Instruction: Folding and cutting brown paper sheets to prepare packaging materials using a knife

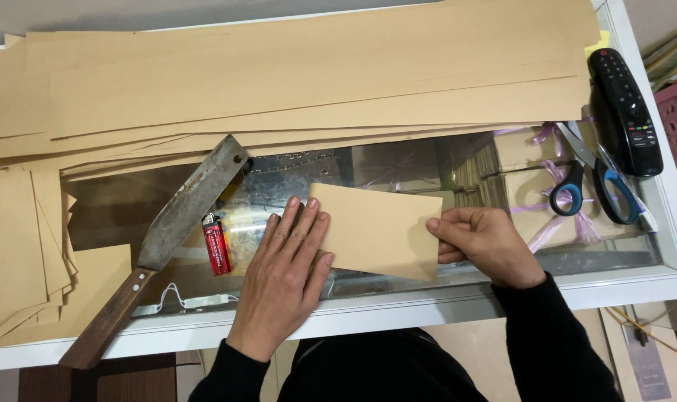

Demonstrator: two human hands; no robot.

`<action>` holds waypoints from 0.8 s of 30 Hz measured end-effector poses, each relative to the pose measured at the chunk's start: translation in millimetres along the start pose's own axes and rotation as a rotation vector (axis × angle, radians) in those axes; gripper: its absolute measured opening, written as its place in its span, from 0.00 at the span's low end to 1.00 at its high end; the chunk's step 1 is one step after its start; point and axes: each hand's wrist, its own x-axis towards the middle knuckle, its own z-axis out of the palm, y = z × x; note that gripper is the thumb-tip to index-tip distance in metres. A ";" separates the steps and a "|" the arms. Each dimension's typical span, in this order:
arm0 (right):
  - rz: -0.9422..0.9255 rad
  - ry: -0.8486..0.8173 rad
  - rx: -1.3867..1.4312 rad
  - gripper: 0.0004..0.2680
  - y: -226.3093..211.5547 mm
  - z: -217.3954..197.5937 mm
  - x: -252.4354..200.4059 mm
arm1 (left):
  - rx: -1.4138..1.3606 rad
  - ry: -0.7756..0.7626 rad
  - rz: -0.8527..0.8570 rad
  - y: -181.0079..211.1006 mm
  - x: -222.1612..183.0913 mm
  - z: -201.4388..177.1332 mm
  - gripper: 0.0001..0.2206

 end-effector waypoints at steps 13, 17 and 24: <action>-0.014 -0.011 -0.009 0.09 4.4 -1.7 3.5 | -0.026 -0.012 -0.006 -0.6 -1.3 0.8 0.29; -0.011 0.000 -0.018 0.09 1.8 -0.3 1.7 | -0.030 0.006 0.002 -0.1 -0.8 0.7 0.29; -0.010 -0.005 -0.009 0.09 4.1 -0.8 3.9 | -0.025 0.000 0.004 -0.4 -0.7 1.0 0.28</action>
